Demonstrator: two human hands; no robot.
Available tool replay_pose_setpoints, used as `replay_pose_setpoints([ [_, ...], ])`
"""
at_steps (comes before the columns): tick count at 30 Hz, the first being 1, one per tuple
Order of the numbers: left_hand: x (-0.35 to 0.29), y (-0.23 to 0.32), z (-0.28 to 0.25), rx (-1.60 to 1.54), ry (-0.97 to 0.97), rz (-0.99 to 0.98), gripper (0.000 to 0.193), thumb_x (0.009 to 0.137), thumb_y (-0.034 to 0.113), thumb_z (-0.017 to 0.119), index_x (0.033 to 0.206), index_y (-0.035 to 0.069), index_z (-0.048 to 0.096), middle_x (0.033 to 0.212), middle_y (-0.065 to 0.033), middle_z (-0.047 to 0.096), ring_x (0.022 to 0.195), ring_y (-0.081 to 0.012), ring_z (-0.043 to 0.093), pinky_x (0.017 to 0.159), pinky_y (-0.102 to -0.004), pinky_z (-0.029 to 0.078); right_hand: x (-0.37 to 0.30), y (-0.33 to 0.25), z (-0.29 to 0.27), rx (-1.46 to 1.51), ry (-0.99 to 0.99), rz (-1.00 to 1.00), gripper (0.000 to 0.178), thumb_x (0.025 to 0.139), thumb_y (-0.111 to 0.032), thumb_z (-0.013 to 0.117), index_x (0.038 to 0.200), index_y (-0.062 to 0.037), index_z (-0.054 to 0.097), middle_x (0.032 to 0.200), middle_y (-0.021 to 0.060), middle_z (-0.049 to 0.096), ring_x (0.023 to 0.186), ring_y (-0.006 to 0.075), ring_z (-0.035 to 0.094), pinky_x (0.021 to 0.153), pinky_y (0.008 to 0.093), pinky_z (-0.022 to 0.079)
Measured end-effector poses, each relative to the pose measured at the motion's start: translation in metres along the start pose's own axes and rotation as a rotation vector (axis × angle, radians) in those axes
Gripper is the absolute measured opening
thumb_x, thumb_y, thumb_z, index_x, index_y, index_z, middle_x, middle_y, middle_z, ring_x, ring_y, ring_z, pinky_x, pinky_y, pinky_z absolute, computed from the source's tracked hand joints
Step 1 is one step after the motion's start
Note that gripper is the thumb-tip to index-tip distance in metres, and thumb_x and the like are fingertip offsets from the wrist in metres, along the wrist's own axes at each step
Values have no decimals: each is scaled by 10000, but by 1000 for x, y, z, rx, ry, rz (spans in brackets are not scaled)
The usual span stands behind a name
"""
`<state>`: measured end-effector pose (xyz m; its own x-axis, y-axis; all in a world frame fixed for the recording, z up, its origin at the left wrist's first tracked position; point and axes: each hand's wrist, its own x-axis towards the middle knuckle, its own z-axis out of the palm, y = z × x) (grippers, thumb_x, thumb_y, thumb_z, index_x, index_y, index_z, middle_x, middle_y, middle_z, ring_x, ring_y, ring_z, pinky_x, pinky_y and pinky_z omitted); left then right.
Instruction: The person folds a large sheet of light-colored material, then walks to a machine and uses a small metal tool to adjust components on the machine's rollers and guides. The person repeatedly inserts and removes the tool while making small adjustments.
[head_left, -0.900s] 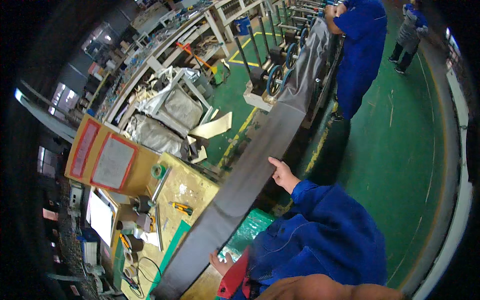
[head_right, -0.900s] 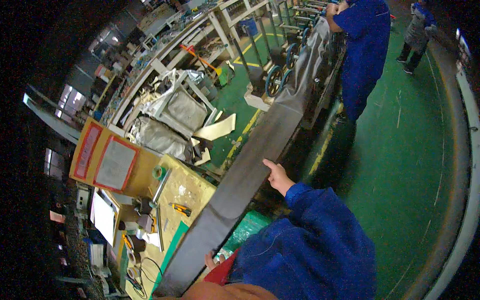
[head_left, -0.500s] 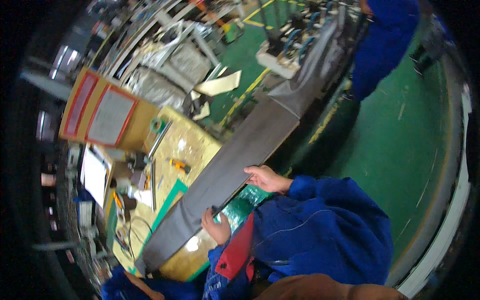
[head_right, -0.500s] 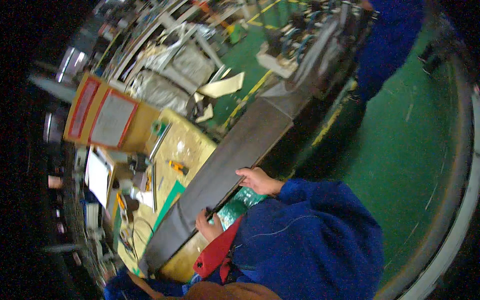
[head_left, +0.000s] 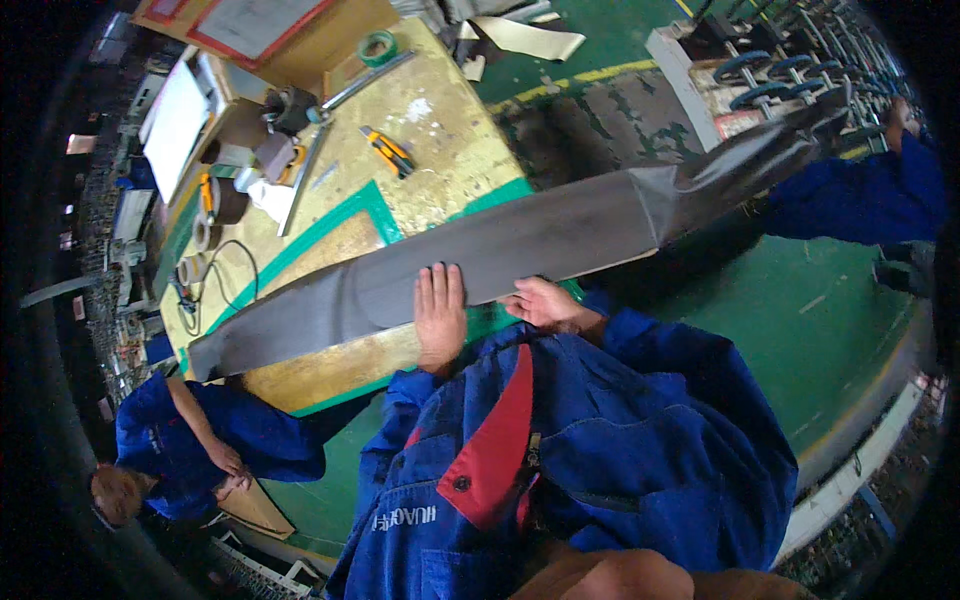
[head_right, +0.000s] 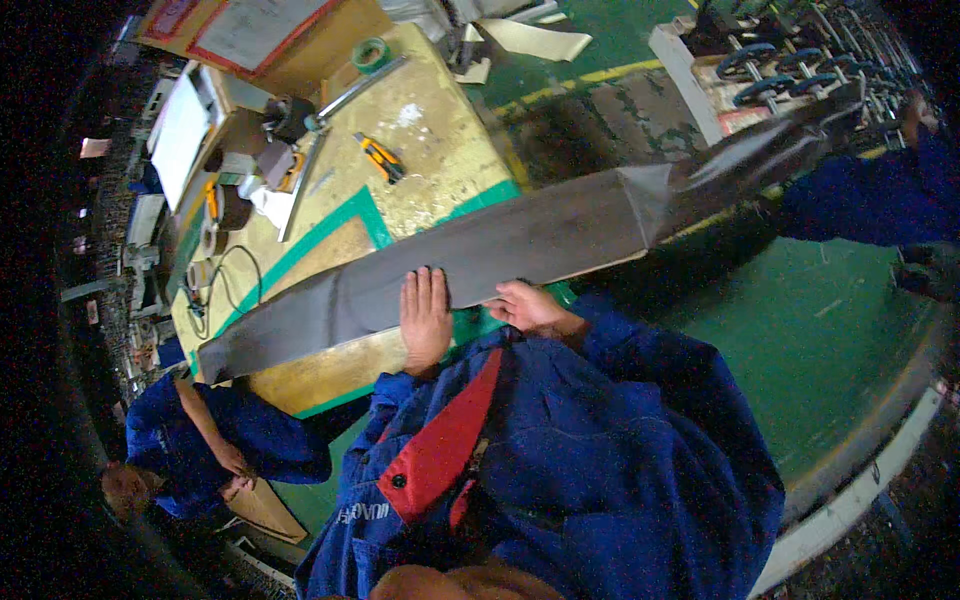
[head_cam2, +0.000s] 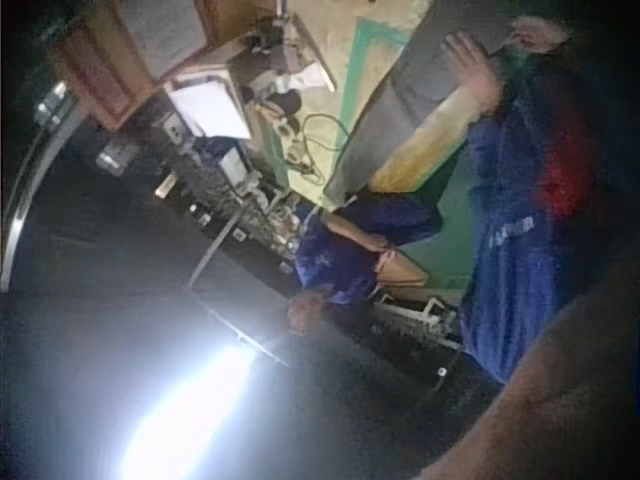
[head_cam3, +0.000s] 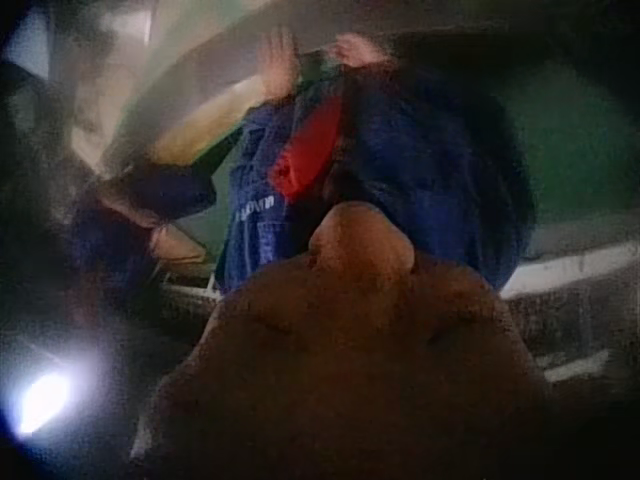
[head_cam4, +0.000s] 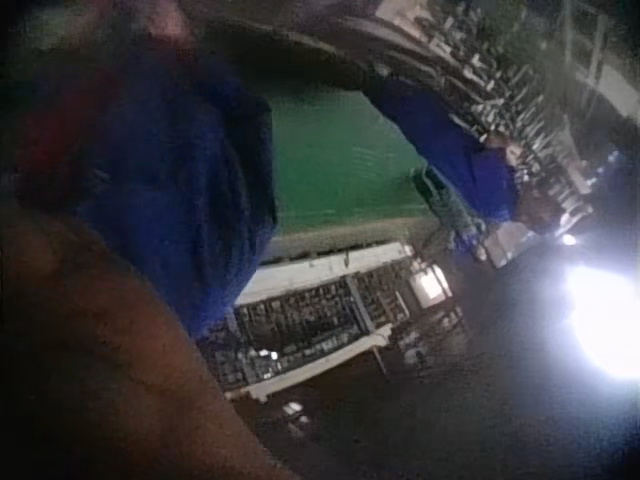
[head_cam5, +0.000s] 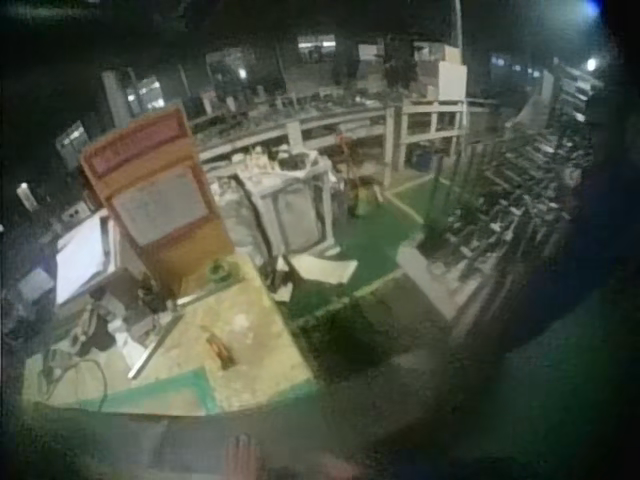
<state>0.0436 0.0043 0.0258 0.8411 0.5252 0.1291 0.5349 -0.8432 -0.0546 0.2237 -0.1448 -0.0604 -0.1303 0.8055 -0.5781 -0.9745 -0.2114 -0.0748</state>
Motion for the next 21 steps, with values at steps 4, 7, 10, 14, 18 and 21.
replay_pose_setpoints([
  [4, 2, -10, -15, -24, -110, 27, 577, 897, 105, 585, 1466, 34, 525, 1495, -222, 526, 1411, -417, 482, 1198, -529, 361, -19, -15, 11, -134, -18, 97, 367, 1053, -194, 594, 1386, -44, 551, 1327, 137, 658, 1240, 307, 646, 969, 410, 554],
  [7, 19, -25, -39, -113, -165, 44, 658, 806, 90, 667, 1449, 24, 543, 1466, -233, 557, 1379, -409, 519, 1188, -510, 382, -52, -41, 6, -893, -14, -183, 357, 1010, -227, 692, 1288, -7, 647, 1127, 117, 746, 1031, 217, 716, 873, 349, 585],
  [10, 45, -44, -60, -200, -209, 59, 714, 730, 63, 698, 1428, 17, 558, 1404, -242, 607, 1316, -414, 574, 1146, -488, 437, -106, -79, -8, -1339, 422, -579, 230, 868, -276, 812, 958, -74, 750, 915, 77, 748, 809, 182, 713, 745, 332, 569],
  [14, 83, -62, -83, -277, -377, 14, 694, 705, 92, 703, 1390, 69, 599, 1382, -203, 635, 1247, -377, 625, 1049, -449, 513, -175, -143, -15, -1658, 969, -1198, 207, 820, -201, 826, 899, -70, 686, 880, 113, 666, 841, 308, 649, 755, 417, 524],
  [18, 115, -72, -94, -277, -548, -56, 648, 717, 156, 696, 1361, 135, 626, 1212, -178, 715, 1075, -394, 684, 926, -480, 561, -192, -206, -2, -1955, 1128, -1501, 641, 812, -242, 823, 1355, -33, 553, 1400, 191, 553, 1290, 416, 498, 1101, 505, 398],
  [21, 124, -75, -99, -274, -591, -41, 691, 694, 161, 695, 1382, 169, 623, 1171, -192, 725, 1042, -415, 689, 914, -494, 561, -189, -240, 10, -2114, 1052, -1505, 670, 811, -251, 819, 1411, -115, 551, 1452, 184, 507, 1332, 429, 463, 1123, 523, 381],
])
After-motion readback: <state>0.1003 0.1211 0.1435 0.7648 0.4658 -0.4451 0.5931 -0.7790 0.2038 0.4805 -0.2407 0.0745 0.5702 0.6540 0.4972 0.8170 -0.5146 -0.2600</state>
